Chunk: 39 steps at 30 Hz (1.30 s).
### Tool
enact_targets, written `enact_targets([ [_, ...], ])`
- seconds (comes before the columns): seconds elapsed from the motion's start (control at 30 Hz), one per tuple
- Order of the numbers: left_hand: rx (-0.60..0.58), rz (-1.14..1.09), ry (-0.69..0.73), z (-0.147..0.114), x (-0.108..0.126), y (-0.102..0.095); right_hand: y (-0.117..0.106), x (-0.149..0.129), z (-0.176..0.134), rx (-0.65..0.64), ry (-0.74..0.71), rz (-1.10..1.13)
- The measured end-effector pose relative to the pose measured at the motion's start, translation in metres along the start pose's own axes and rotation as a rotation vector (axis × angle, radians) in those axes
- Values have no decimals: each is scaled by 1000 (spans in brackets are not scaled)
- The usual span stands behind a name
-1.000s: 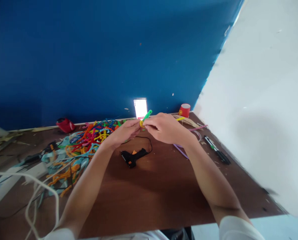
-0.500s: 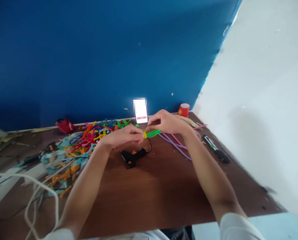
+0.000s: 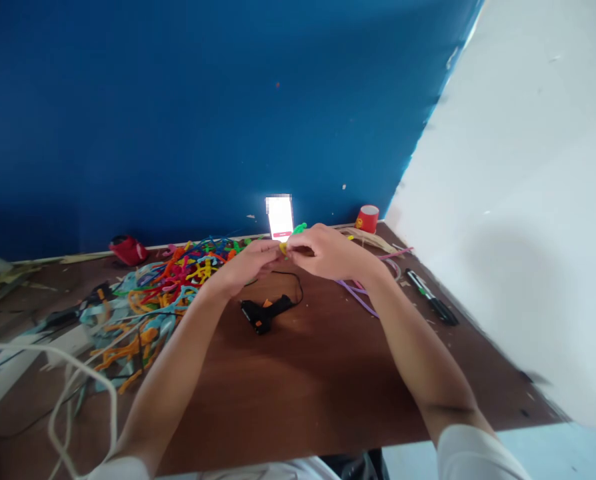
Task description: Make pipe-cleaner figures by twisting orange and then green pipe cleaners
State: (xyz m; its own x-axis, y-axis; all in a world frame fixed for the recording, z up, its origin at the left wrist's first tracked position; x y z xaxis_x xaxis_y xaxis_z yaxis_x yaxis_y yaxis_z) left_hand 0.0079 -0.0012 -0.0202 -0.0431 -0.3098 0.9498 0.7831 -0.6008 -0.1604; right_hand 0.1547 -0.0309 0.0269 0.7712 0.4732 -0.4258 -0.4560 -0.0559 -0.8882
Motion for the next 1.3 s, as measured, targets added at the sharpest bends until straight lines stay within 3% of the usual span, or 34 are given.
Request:
enact_targets([
  [0.2,-12,-224,-16,-3,3,-2,3,17,6,-56,17,212],
  [0.37,-84,-271,25,-5,7,-2,6,31,7,-127,147,421],
  [0.53,-234,-115,-7,-11,15,1,5,44,11,-114,173,455],
  [0.7,-315,190,-46,-9,11,5,9,47,19,-143,109,392],
  [0.8,-273,371,-62,-4,3,4,9,40,19,-136,96,296],
  [0.9,-142,447,-53,0,-2,-1,7,28,14,-103,86,208],
  [1.07,22,221,-24,1,-4,-4,2,7,5,4,38,140],
  [1.3,45,-32,-16,-2,5,-4,4,16,7,-44,93,183],
])
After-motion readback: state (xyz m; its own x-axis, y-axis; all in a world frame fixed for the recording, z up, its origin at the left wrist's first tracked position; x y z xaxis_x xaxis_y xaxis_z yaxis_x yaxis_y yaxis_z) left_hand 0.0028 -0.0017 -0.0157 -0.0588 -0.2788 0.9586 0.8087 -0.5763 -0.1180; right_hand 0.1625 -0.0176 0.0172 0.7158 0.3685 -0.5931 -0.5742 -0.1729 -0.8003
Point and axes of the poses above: each hand's wrist, its own z-axis towards the middle knuckle, its own y-axis out of the palm, x = y × z, the point moved 4 cm from there along z, towards the middle knuckle, and after that the axes turned 14 degrees about y, right-handed, at the moved point
